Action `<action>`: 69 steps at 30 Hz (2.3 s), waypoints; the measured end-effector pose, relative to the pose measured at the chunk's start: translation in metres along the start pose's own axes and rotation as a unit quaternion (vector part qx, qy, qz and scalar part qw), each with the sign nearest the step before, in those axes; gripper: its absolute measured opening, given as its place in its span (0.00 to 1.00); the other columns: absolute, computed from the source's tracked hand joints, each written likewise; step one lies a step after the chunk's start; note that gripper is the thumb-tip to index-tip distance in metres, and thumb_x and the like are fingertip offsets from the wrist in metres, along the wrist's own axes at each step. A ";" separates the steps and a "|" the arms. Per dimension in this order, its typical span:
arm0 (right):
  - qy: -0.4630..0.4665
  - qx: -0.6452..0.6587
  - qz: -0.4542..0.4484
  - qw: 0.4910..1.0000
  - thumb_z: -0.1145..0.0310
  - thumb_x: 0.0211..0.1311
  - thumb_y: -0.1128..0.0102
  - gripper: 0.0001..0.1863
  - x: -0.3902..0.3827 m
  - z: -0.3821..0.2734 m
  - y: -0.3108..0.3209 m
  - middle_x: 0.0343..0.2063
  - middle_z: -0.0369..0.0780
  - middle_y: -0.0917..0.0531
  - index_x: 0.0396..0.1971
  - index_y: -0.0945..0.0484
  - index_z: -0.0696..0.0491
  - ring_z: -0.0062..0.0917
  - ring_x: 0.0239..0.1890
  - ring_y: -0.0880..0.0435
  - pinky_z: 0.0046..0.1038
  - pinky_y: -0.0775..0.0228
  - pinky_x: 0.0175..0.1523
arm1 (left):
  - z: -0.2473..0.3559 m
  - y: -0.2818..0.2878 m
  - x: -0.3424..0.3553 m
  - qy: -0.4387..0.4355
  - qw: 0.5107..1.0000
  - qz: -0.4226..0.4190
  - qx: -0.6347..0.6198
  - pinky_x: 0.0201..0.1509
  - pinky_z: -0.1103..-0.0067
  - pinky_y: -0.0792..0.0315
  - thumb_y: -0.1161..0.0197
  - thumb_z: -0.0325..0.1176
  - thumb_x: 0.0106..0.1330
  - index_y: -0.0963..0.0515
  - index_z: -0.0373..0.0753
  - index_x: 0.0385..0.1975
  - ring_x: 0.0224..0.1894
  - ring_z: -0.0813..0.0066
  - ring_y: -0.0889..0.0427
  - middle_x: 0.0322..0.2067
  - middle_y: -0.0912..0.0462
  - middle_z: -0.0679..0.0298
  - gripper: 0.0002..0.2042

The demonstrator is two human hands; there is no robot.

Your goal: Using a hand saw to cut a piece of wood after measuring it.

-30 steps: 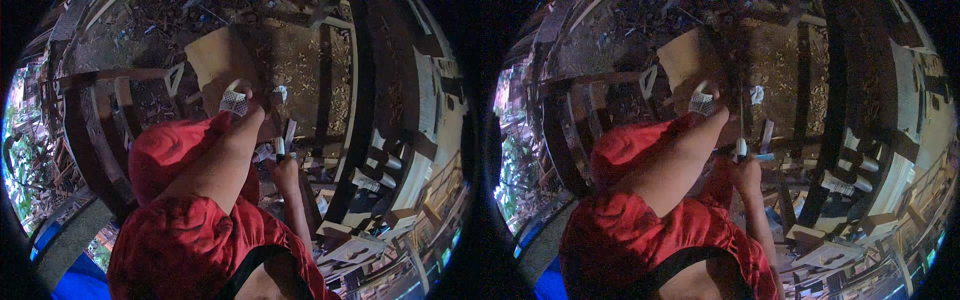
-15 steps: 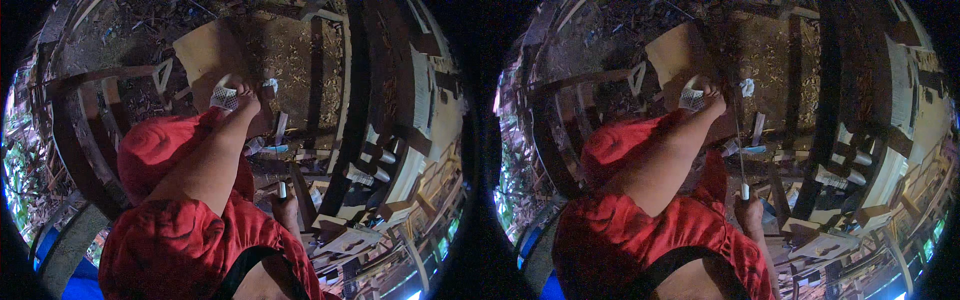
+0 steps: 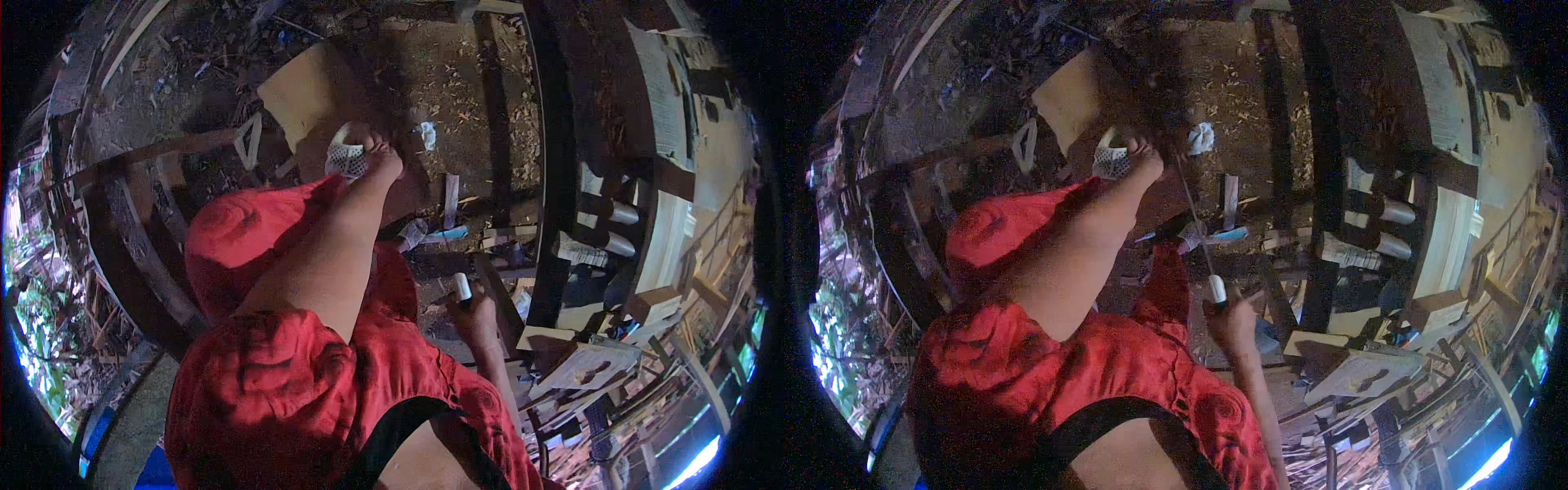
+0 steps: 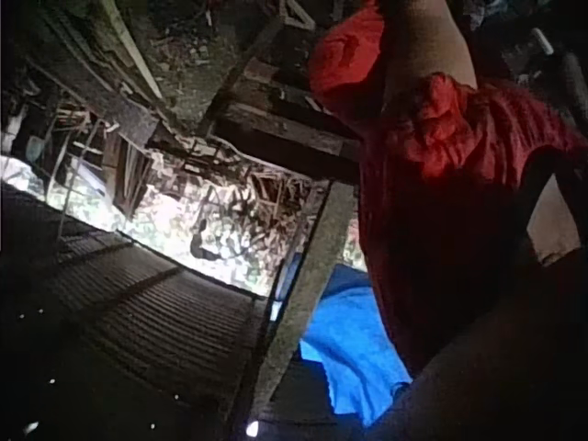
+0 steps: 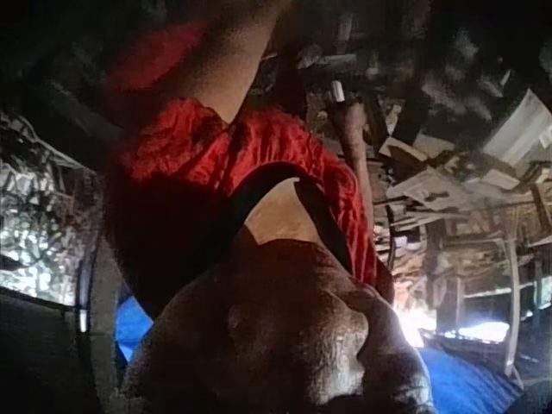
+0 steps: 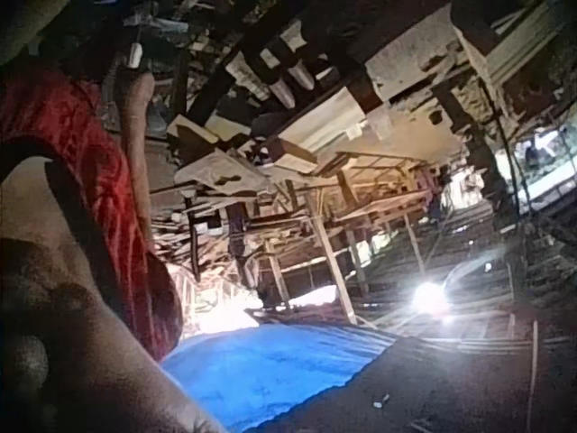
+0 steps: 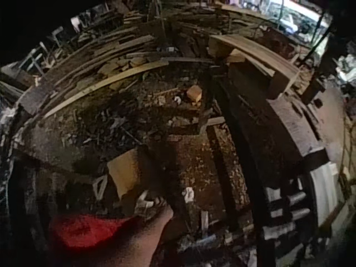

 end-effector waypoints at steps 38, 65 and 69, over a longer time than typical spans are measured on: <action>0.076 0.043 0.093 0.992 0.59 0.47 0.42 0.19 0.124 -0.071 -0.048 0.17 0.52 0.24 0.22 0.28 0.64 0.44 0.24 0.22 0.37 0.33 0.26 | -0.002 0.005 -0.005 0.001 0.997 0.028 -0.075 0.62 0.59 0.64 0.56 0.39 0.56 0.36 0.36 0.51 0.61 0.59 0.48 0.57 0.41 0.54 0.23; 0.117 0.172 0.143 0.968 0.70 0.48 0.42 0.12 0.043 0.026 0.017 0.20 0.34 0.26 0.33 0.29 0.59 0.17 0.23 0.30 0.21 0.37 0.27 | -0.043 0.211 -0.109 -0.095 0.905 0.354 -0.218 0.58 0.56 0.51 0.45 0.37 0.51 0.52 0.37 0.58 0.58 0.54 0.45 0.52 0.41 0.49 0.34; 0.153 0.258 0.152 0.942 0.62 0.45 0.37 0.25 0.040 0.031 -0.008 0.25 0.52 0.23 0.41 0.31 0.60 0.42 0.30 0.23 0.34 0.34 0.35 | -0.039 0.275 -0.180 -0.210 0.855 0.411 -0.236 0.59 0.56 0.53 0.42 0.37 0.49 0.52 0.37 0.59 0.58 0.55 0.45 0.51 0.40 0.51 0.37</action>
Point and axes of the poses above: each hand's wrist, its own x-axis towards the middle knuckle, its own y-axis out of the back of the hand, z = x × y, the point moved 2 cm from there along x, towards the middle knuckle
